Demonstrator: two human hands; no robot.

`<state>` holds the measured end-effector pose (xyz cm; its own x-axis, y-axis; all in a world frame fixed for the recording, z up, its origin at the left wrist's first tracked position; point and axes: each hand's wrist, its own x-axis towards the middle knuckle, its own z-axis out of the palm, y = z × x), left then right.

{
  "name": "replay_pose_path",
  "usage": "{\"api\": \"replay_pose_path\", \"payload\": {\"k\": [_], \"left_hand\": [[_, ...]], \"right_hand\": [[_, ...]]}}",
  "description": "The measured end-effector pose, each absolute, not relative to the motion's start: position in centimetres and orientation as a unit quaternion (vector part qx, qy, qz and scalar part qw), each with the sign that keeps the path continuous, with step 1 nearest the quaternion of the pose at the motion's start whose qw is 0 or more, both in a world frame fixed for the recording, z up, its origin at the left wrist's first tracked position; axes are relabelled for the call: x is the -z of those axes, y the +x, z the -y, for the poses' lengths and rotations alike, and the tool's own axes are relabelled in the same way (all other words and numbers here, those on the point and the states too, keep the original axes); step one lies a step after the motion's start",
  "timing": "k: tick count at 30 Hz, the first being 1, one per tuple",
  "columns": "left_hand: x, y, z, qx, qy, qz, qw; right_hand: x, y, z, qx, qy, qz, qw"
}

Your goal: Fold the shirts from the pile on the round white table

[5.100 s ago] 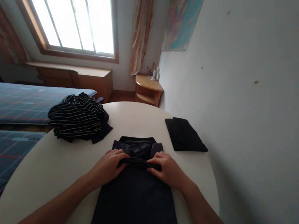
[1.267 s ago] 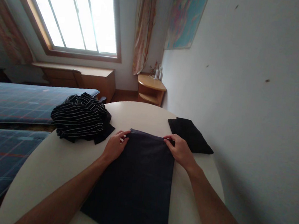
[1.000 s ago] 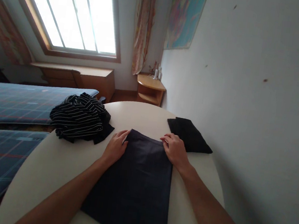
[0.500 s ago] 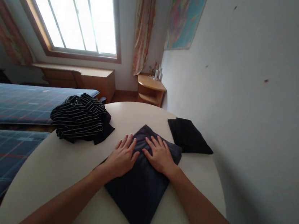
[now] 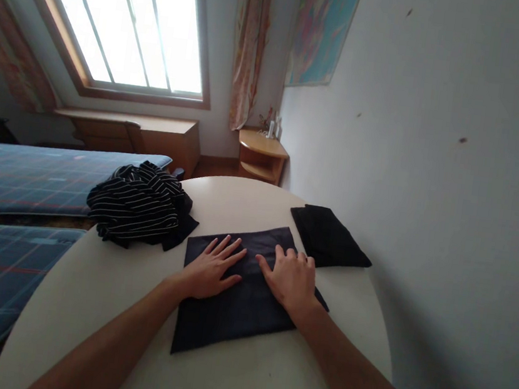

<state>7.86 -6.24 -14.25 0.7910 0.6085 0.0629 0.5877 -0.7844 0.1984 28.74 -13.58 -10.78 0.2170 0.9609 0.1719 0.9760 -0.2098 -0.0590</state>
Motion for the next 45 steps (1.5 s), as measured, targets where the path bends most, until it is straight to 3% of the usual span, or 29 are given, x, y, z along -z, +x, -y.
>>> {"api": "replay_pose_path", "payload": {"k": [4,7,14,21,29,45], "left_hand": [[13.8,7.2,5.8,-0.085,0.956,-0.266,0.092],[13.9,7.2,5.7,-0.099,0.952,-0.273,0.095],[15.0,6.9,4.1,-0.100,0.884,-0.453,0.064],[14.5,8.5,7.0,-0.157,0.846,-0.509,-0.013],[15.0,12.3,12.9,-0.123,0.925,-0.356,0.052],[13.8,11.4,12.1,-0.114,0.976,-0.173,0.059]], "right_hand": [[11.7,28.9,12.9,0.052,-0.681,0.719,0.129],[12.9,29.4,12.1,-0.017,-0.639,0.760,0.117],[14.1,31.2,11.0,-0.074,-0.708,0.695,0.097],[14.6,31.4,10.5,-0.065,-0.760,0.640,0.092],[15.1,32.4,8.9,-0.046,-0.775,0.617,0.129],[14.0,36.2,9.7,-0.116,-0.667,0.683,0.274]]}}
